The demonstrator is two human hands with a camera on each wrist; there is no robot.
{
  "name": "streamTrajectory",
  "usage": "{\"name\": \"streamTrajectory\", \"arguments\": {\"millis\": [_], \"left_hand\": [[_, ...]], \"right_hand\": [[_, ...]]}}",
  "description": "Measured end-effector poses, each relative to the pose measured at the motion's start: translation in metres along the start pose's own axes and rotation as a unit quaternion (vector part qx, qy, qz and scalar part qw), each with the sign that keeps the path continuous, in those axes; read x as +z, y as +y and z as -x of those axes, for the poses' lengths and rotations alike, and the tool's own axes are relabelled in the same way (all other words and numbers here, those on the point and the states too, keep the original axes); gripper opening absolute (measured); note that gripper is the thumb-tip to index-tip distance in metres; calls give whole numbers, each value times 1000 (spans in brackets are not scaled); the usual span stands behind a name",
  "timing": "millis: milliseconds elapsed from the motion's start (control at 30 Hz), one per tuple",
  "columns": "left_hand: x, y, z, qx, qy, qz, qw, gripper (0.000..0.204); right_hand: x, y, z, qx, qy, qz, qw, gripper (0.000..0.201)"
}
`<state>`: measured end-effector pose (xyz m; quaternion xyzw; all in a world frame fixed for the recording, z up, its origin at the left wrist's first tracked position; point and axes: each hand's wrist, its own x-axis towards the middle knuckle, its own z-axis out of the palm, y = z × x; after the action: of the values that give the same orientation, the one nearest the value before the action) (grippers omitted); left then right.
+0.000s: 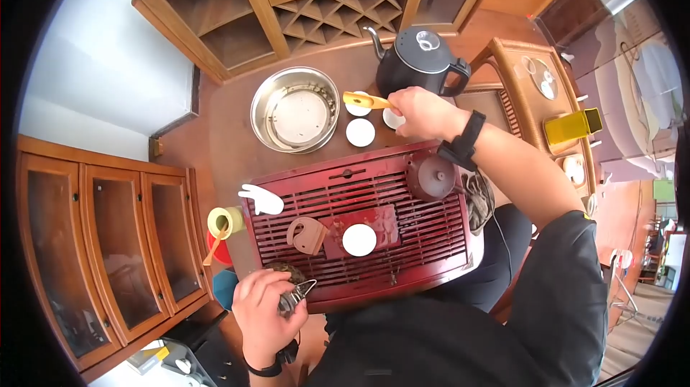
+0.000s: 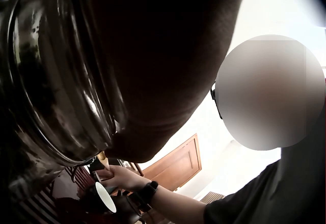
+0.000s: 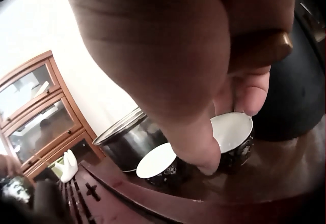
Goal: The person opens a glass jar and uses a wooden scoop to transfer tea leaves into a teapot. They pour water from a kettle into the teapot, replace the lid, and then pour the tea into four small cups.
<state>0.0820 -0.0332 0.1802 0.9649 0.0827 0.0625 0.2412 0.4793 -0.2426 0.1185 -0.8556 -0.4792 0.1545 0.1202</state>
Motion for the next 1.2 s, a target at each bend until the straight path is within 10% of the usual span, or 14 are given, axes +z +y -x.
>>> {"name": "streamTrajectory", "arguments": {"millis": [533, 800, 1200], "left_hand": [[-2, 2, -4, 24, 8, 2, 1000, 31], [0, 2, 2, 31, 23, 5, 999, 32], [-1, 0, 5, 42, 44, 2, 998, 31]], "right_hand": [[-29, -23, 6, 34, 17, -19, 999, 34], [8, -132, 68, -225, -43, -44, 972, 45], [38, -165, 76, -122, -109, -10, 986, 46]]}}
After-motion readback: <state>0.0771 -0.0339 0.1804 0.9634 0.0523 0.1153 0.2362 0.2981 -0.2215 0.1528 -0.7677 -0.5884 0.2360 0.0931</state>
